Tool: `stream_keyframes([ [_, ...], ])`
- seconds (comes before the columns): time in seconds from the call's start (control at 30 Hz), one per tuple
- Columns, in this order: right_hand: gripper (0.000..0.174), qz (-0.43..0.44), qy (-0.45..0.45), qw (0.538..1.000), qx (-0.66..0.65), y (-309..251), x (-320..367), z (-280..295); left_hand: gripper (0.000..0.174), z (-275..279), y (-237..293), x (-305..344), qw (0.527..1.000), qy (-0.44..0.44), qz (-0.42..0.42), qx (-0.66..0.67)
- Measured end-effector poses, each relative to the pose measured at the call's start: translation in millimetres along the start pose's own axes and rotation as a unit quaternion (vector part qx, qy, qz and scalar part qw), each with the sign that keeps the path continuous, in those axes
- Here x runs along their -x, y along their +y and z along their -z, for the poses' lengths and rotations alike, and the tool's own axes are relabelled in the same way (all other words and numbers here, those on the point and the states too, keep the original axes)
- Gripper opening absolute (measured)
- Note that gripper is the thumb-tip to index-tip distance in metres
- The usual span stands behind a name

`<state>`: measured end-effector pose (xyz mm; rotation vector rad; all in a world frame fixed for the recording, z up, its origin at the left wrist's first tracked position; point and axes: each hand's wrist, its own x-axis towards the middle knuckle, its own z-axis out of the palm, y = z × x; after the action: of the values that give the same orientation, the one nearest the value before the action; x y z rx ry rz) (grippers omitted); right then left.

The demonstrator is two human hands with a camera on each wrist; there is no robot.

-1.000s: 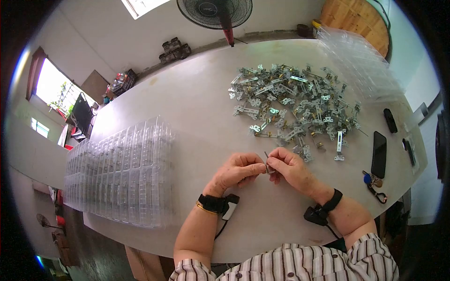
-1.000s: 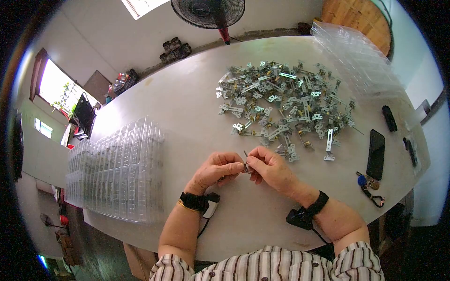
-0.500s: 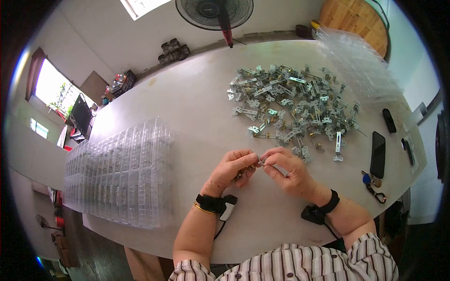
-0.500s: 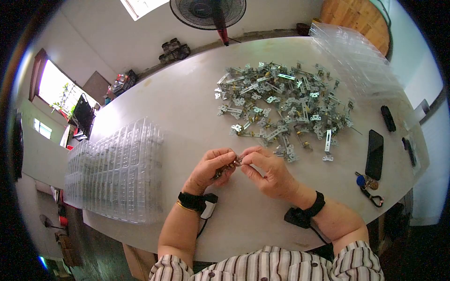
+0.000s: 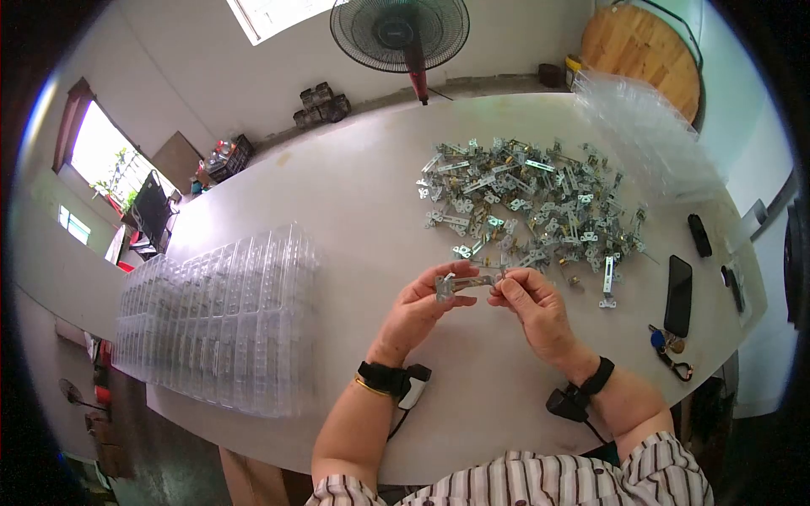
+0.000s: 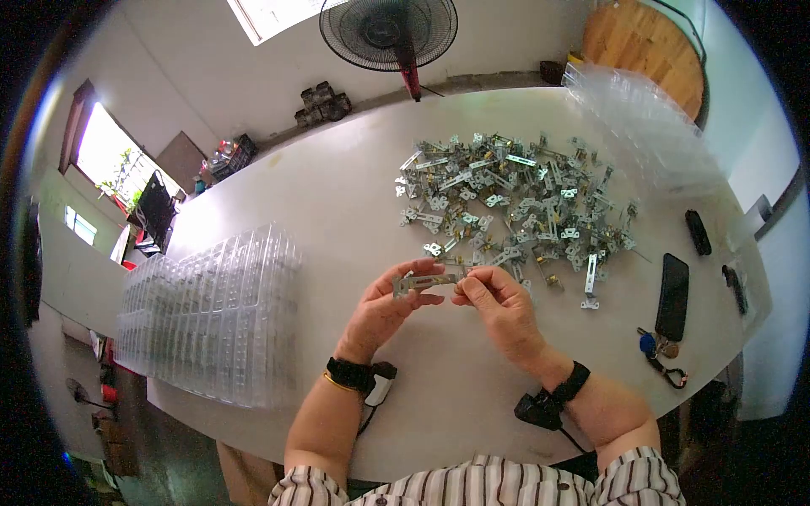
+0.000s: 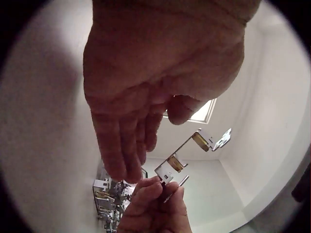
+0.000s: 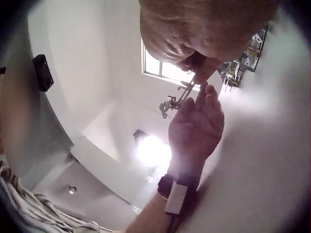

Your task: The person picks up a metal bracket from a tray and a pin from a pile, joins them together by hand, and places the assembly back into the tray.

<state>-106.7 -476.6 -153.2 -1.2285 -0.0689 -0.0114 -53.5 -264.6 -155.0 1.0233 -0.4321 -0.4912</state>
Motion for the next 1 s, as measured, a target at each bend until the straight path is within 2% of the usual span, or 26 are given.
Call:
stream_keyframes([
  [0.2,0.014,-0.060,-0.028,0.997,-0.029,1,3,-1,0.039,2,-6,0,1.000,-0.006,-0.018,0.001],
  [0.3,0.014,-0.075,-0.049,0.996,0.028,2,4,-4,0.034,7,-11,1,0.999,0.035,-0.016,0.012],
  [0.33,0.014,-0.039,-0.047,0.996,0.064,9,4,-2,0.034,9,-12,2,0.999,0.035,-0.016,0.011],
  [0.37,0.014,-0.003,-0.044,0.994,0.099,13,4,-1,0.031,12,-12,3,0.999,0.044,-0.002,0.031],
  [0.43,0.013,0.004,-0.036,0.992,0.121,12,4,-2,0.028,13,-11,4,0.997,0.054,0.012,0.051],
  [0.5,0.013,0.010,-0.027,0.989,0.143,4,5,-4,0.024,12,-8,4,0.997,0.048,0.050,0.014],
  [0.57,0.012,-0.055,-0.052,0.992,0.101,-15,8,-10,0.024,6,0,5,0.996,0.045,0.074,-0.004],
  [0.6,0.012,-0.056,-0.050,0.992,0.100,-17,8,-11,0.024,2,3,6,0.994,0.043,0.098,-0.022],
  [1.0,0.014,-0.059,-0.053,0.986,0.143,-16,11,-12,0.025,-4,4,5,0.984,0.040,0.156,-0.074],
])
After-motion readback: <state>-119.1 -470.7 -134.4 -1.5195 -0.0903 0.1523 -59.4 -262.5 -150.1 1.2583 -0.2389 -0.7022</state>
